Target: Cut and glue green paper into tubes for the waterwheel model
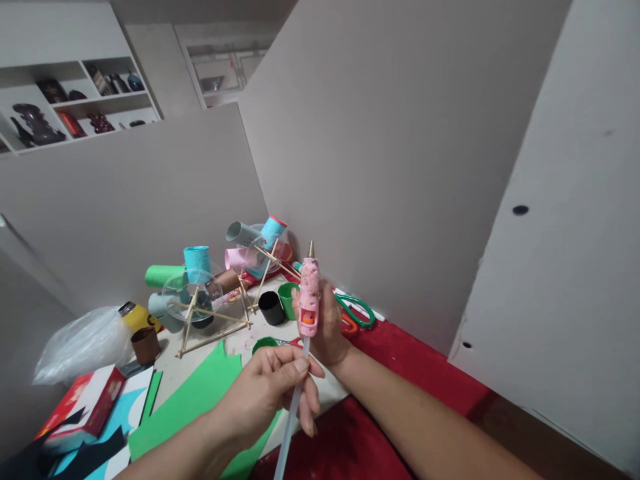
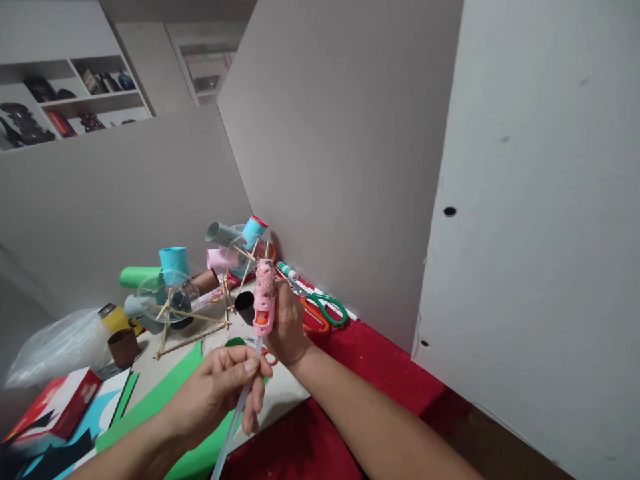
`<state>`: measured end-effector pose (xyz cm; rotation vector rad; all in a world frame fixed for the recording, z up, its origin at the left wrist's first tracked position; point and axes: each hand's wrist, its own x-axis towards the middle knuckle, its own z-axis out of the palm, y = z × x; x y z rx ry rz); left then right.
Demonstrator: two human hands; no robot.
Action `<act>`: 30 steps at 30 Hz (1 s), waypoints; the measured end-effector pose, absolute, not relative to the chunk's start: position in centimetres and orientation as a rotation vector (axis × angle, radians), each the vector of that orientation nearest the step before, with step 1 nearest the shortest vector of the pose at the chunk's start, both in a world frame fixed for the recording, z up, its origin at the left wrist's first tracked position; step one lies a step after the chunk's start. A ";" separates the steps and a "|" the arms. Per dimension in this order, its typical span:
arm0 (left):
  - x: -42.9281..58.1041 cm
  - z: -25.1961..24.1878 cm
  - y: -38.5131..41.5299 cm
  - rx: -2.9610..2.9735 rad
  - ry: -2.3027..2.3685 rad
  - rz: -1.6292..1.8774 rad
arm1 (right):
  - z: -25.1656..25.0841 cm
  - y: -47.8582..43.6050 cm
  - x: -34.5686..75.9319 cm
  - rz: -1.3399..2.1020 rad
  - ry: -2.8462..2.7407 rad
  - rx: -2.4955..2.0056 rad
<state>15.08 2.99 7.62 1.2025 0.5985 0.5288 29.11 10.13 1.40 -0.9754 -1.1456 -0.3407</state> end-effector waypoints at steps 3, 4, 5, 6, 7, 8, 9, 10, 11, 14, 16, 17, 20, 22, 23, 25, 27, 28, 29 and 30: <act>15.0 7.6 3.0 1.310 0.649 0.535 | 1.8 9.8 28.8 -0.262 -1.168 -0.955; 14.9 7.6 3.0 1.351 0.667 0.538 | 1.9 9.7 28.6 -0.226 -1.175 -0.949; 14.8 7.5 2.9 1.387 0.681 0.549 | 2.1 9.5 28.5 -0.185 -1.181 -0.942; 14.6 7.5 2.9 1.419 0.697 0.562 | 2.4 9.4 28.4 -0.139 -1.182 -0.935; 14.4 7.4 2.9 1.446 0.717 0.575 | 2.6 9.2 28.4 -0.090 -1.179 -0.928; 14.1 7.4 2.8 1.468 0.737 0.589 | 2.8 9.0 28.3 -0.038 -1.174 -0.923; 13.7 7.3 2.9 1.485 0.758 0.602 | 3.1 8.8 28.3 0.016 -1.166 -0.918; 13.3 7.3 2.9 1.497 0.778 0.609 | 3.3 8.6 28.4 0.071 -1.156 -0.916; 12.7 7.3 3.0 1.509 0.796 0.614 | 3.4 8.4 28.4 0.131 -1.145 -0.916; 10.7 7.6 3.5 1.538 0.861 0.648 | 3.8 7.8 28.6 0.311 -1.100 -0.919; 9.1 7.7 4.0 1.548 0.927 0.695 | 4.1 7.4 28.7 0.425 -1.064 -0.921; 8.3 7.7 4.3 1.548 0.960 0.725 | 4.2 7.2 28.8 0.484 -1.053 -0.923; 6.2 7.3 5.0 1.548 1.065 0.836 | 4.6 6.9 29.1 0.647 -1.019 -0.932; 5.2 6.8 5.4 1.566 1.127 0.875 | 4.8 6.9 29.3 0.744 -0.994 -0.935; 4.8 6.4 5.6 1.581 1.155 0.879 | 5.0 7.0 29.3 0.789 -0.981 -0.932; 4.5 5.6 5.9 1.641 1.196 0.889 | 5.3 7.2 29.4 0.878 -0.960 -0.919; 4.6 4.7 6.2 1.742 1.215 0.890 | 5.6 7.5 29.4 0.960 -0.951 -0.912; 4.8 4.3 6.3 1.799 1.209 0.876 | 5.6 7.5 29.4 0.995 -0.954 -0.915; 5.1 3.9 6.4 1.850 1.195 0.850 | 5.6 7.6 29.4 1.024 -0.962 -0.921; 5.5 3.6 6.5 1.888 1.175 0.808 | 5.5 7.7 29.4 1.047 -0.977 -0.930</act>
